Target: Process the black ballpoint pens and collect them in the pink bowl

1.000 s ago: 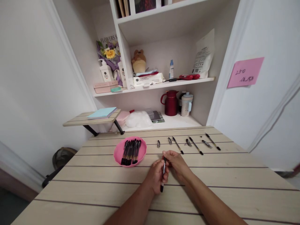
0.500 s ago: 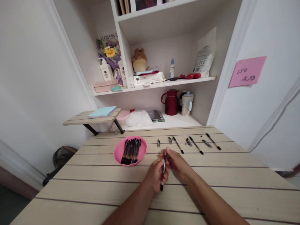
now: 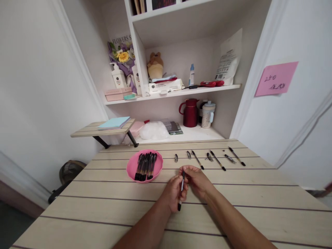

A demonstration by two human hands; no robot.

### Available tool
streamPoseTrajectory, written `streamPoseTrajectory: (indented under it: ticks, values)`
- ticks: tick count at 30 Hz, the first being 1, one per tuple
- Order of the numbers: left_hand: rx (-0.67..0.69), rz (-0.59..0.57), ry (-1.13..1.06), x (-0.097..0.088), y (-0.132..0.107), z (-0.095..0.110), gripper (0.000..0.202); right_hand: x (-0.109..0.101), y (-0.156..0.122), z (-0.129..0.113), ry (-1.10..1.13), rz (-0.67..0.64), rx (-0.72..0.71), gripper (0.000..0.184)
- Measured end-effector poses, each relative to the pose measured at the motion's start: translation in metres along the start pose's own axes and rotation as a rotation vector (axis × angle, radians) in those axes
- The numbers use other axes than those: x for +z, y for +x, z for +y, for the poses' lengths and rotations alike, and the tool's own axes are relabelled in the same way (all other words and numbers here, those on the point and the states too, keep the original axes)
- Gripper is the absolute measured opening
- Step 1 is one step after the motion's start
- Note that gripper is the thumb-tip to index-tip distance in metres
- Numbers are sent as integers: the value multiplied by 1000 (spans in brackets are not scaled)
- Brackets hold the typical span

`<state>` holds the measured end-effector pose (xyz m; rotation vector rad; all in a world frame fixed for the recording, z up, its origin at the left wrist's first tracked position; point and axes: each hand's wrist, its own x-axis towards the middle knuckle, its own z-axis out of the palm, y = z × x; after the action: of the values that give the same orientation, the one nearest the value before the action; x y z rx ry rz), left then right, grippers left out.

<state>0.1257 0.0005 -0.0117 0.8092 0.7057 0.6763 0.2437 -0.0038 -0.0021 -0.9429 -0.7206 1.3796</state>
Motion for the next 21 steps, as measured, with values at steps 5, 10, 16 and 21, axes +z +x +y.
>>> streamPoseTrajectory:
  ticks: [5,10,16,21]
  values:
    - [-12,-28,-30,-5,4,-3,26,-11,23,-3,-272,244,-206,29]
    - [-65,13,-188,-7,6,-2,24,-12,49,-4,-763,340,-223,13]
    - [-46,94,-351,-10,8,3,20,5,60,9,-1110,349,-216,10]
    - [-8,142,-427,-10,10,4,17,5,60,9,-1210,331,-223,7]
